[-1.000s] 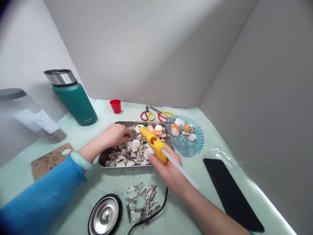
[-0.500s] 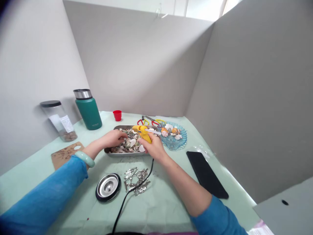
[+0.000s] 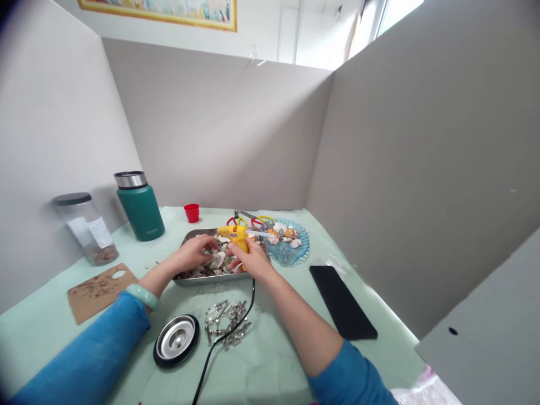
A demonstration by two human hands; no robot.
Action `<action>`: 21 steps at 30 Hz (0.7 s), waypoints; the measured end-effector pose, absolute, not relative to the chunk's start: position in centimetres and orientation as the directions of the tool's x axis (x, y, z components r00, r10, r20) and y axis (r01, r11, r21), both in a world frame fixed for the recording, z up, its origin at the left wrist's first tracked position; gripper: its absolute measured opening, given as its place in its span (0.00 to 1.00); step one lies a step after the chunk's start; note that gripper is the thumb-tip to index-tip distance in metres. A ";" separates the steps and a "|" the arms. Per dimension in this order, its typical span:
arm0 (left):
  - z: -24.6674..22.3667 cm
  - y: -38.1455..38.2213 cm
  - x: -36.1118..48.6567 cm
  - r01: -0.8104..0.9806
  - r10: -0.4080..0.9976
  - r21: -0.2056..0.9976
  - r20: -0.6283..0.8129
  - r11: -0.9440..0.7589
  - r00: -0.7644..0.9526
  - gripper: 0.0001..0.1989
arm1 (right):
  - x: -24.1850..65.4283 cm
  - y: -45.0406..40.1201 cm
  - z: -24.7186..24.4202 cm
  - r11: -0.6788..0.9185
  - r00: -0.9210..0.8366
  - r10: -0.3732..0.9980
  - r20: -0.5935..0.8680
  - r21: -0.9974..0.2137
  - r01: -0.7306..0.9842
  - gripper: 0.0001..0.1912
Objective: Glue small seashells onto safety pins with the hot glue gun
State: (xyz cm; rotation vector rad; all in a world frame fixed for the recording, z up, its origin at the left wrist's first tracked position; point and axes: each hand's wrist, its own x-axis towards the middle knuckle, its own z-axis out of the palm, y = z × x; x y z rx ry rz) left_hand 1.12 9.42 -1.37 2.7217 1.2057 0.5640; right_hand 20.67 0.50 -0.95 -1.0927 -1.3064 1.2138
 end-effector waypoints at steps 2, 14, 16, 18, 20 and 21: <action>-1.2 9.3 1.1 0.681 0.751 0.318 0.286 -0.660 0.595 0.09 | 20.7 0.5 -0.9 0.082 -0.062 0.995 0.084 -0.996 -0.026 0.15; 0.2 5.9 1.3 0.560 0.796 0.567 0.384 -0.604 0.469 0.09 | 18.3 0.9 -0.2 0.078 0.064 0.995 0.072 -0.993 -0.093 0.19; 0.2 4.9 1.5 0.512 0.794 0.609 0.416 -0.606 0.444 0.09 | 17.8 0.9 -0.3 0.097 0.071 0.993 0.089 -0.989 -0.113 0.20; 0.1 4.2 1.9 0.482 0.793 0.631 0.444 -0.608 0.418 0.10 | 17.6 0.8 -0.5 0.123 0.042 0.992 0.118 -0.983 -0.138 0.22; 0.0 3.7 2.2 0.465 0.791 0.642 0.462 -0.610 0.400 0.12 | 17.5 0.6 -0.8 0.148 0.006 0.989 0.148 -0.979 -0.143 0.21; -0.1 3.6 2.3 0.461 0.789 0.642 0.469 -0.613 0.397 0.12 | 17.5 0.6 -0.9 0.160 0.006 0.987 0.160 -0.979 -0.128 0.21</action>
